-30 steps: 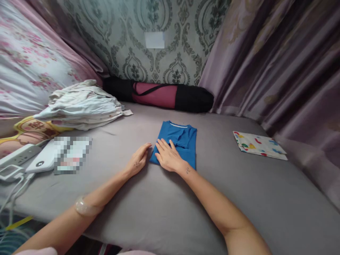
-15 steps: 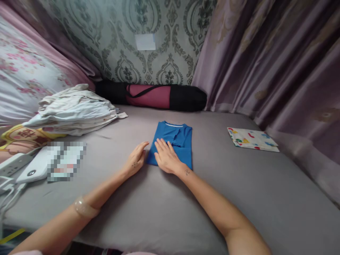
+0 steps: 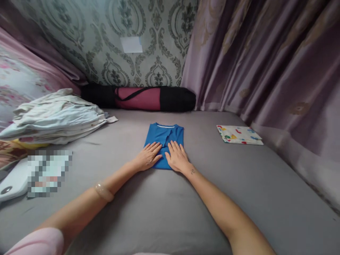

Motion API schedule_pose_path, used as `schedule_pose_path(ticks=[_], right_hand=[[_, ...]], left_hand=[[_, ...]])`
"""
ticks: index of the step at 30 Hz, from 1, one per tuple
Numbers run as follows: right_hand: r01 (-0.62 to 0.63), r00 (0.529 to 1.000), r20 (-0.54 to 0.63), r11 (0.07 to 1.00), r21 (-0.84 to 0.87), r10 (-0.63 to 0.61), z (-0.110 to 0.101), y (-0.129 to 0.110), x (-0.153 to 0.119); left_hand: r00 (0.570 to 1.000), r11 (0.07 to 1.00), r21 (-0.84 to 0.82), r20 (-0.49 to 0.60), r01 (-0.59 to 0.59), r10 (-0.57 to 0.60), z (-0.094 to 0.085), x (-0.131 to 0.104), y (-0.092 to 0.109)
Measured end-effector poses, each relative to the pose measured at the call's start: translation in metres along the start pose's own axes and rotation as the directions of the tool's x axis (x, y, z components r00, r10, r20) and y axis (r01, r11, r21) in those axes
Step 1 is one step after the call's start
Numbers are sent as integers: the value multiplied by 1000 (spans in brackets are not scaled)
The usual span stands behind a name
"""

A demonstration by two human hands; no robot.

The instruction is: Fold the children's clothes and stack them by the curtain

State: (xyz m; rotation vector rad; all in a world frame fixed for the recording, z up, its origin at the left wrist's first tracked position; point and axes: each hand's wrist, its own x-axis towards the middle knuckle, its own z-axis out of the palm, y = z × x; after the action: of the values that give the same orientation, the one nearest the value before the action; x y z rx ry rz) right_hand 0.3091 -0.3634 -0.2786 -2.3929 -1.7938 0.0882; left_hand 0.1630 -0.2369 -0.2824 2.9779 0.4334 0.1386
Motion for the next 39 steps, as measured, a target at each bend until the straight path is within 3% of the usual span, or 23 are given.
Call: schedule_pose_path(ticks=[3, 6, 11, 14, 18, 22, 26, 29, 33, 39], right_hand=[[11, 1000, 8, 999, 53, -11, -6, 4, -5], [32, 997, -66, 998, 62, -28, -8, 9, -17], [45, 999, -30, 997, 66, -43, 2, 13, -28], [40, 999, 6, 993, 113, -41, 1, 16, -27], [44, 998, 43, 983, 178, -52, -8, 23, -34], [106, 994, -35, 987, 124, -103, -10, 29, -53], [153, 987, 25, 979, 135, -158, -11, 32, -64], [191, 980, 22, 970, 153, -196, -17, 34, -68], [296, 953, -110, 945, 139, -282, -28, 38, -76], [396, 907, -167, 918, 22, -388, -31, 38, -81]], left_hand=[[998, 999, 32, -54, -5, 7, -9, -6, -3], [990, 1000, 24, -143, 13, -10, -11, -15, -9], [999, 997, -74, 25, 22, -20, 5, -24, -23], [999, 994, -103, 29, 30, -27, 5, -24, -25], [1000, 994, -107, -3, 22, -23, -10, -35, -23], [999, 995, -95, -31, -32, 30, -18, -51, -28], [998, 991, -125, 43, -47, 53, -13, -60, -34], [996, 986, -139, -26, -94, 91, -14, -65, -35], [975, 967, -151, -120, -203, 186, -26, -71, -34], [950, 949, -101, -125, -298, 285, -34, -70, -32]])
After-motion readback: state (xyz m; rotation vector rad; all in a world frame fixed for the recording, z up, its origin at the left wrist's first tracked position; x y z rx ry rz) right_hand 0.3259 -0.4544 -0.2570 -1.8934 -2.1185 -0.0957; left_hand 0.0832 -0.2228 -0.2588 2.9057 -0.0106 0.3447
